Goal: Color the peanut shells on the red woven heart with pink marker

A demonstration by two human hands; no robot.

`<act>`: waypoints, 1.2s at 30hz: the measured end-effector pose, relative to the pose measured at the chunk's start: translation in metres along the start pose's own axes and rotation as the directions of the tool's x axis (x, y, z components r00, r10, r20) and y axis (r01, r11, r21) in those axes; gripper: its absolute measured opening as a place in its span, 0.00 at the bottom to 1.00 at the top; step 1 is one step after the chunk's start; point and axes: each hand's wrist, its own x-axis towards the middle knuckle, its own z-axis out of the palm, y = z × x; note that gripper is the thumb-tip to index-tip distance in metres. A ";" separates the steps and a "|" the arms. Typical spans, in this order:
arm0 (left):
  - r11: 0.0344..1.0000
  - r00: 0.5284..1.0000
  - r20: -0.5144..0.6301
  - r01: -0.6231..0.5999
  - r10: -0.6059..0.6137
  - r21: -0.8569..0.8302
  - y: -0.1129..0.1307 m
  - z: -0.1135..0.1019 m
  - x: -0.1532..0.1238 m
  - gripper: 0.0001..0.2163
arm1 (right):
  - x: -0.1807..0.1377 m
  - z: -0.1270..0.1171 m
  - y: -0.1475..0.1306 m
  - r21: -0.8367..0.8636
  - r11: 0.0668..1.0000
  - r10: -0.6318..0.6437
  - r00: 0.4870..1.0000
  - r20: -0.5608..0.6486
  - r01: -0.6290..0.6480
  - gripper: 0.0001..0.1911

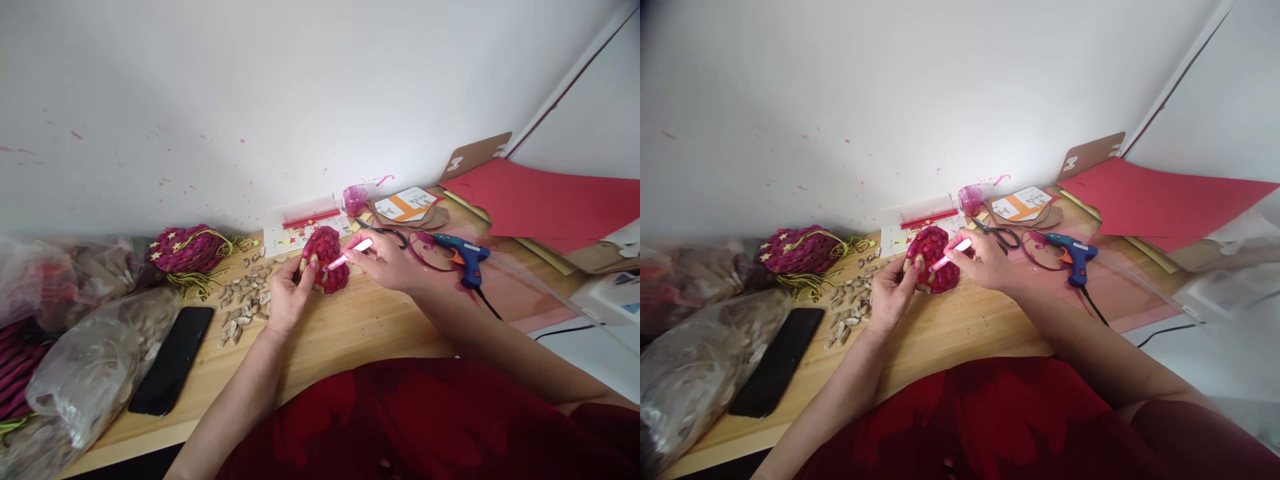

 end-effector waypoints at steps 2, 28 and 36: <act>1.000 1.000 0.009 0.022 -0.022 -0.010 -0.002 0.000 0.000 0.17 | -0.001 0.002 0.001 -0.033 0.999 0.004 1.000 0.001 -0.004 0.13; 0.999 1.000 -0.012 -0.009 0.009 0.048 -0.001 0.001 -0.003 0.19 | -0.003 0.005 -0.006 -0.087 0.995 -0.057 0.997 -0.049 0.052 0.10; 0.992 0.995 -0.022 -0.094 0.096 0.084 0.002 0.002 -0.005 0.16 | -0.006 0.002 -0.011 -0.053 0.995 -0.085 0.996 0.026 0.086 0.08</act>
